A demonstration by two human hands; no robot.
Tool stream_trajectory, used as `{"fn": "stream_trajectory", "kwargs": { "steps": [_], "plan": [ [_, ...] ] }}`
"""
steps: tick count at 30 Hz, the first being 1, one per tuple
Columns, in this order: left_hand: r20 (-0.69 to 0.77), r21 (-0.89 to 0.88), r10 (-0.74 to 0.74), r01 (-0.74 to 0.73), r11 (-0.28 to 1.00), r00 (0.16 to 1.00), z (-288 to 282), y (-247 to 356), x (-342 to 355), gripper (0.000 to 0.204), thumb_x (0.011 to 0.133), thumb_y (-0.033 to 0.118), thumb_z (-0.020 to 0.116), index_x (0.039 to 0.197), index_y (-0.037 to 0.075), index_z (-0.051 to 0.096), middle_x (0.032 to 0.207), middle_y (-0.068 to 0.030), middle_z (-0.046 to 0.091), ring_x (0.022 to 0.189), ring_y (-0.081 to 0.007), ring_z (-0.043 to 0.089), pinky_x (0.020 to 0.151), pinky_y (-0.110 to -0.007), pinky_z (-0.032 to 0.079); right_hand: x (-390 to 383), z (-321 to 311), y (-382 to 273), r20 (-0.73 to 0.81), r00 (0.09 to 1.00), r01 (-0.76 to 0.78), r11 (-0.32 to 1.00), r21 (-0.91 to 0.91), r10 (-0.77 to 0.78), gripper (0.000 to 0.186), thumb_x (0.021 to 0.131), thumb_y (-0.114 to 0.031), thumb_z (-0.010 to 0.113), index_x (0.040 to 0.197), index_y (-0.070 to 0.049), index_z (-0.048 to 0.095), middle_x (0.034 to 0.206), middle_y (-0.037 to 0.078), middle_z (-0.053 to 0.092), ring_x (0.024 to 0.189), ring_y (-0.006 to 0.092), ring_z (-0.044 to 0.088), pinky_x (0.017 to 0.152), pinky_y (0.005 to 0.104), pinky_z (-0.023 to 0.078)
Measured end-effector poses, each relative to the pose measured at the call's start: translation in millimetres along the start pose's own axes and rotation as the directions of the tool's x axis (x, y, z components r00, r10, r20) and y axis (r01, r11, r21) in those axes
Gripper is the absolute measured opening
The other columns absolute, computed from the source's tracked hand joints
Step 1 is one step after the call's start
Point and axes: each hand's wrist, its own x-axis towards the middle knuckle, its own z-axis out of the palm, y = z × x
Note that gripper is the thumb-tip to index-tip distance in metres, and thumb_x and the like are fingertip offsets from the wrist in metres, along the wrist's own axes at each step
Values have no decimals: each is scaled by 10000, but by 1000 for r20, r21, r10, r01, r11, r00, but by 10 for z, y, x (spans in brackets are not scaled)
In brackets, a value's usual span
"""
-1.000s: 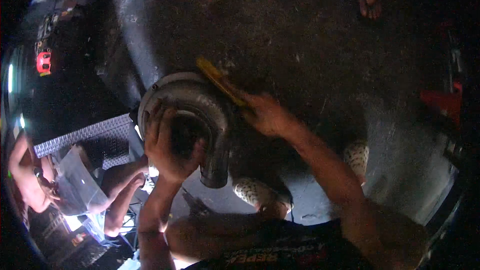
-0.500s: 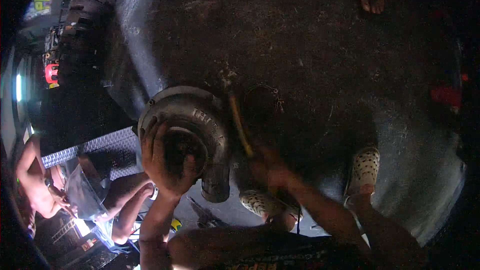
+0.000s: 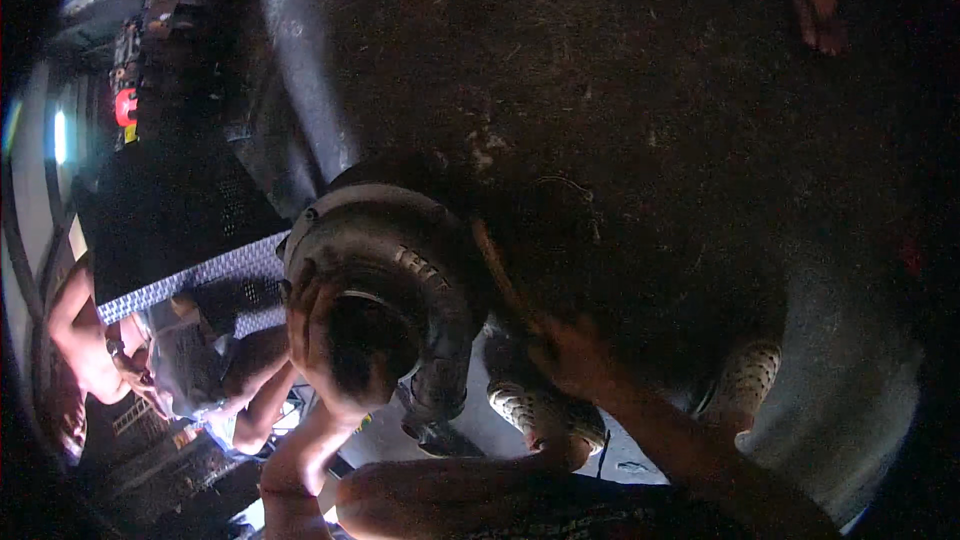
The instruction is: The person hits a metal turbocharger housing with a mallet and wipes its internal and external surfaces with a cloth.
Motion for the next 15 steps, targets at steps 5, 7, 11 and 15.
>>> {"fn": "stream_trajectory", "kwargs": {
  "steps": [5,7,11,15],
  "plan": [
    [28,16,0,0,1000,1000,-16,-25,0,653,728,392,548,1201,-51,467,1173,-243,513,1145,-441,445,976,-544,321,410,-397,-537,101,983,167,973,-159,-152,356,810,-86,575,1154,-33,497,850,206,613,708,309,614,630,380,503],
    [46,65,29,-32,997,999,-27,29,46,687,731,402,551,1227,-59,436,1199,-242,501,1134,-452,454,975,-537,328,57,-164,-447,22,973,228,953,-201,-228,354,818,-95,565,1161,-42,494,838,205,608,714,319,610,626,383,502],
    [-69,12,28,-28,1000,997,13,56,68,725,716,389,574,1253,-68,404,1225,-250,484,1142,-457,445,977,-527,330,488,-323,-978,125,985,161,872,-463,-116,469,803,-80,522,1265,-121,453,810,262,580,722,394,602,629,483,499],
    [-80,53,-23,27,998,997,-21,46,32,779,679,356,614,1274,-84,373,1239,-266,469,1138,-451,451,975,-509,335,-74,-189,-906,95,991,-41,890,-454,94,411,831,-74,462,1241,-111,461,834,261,578,736,407,602,621,484,505]
  ]
}}
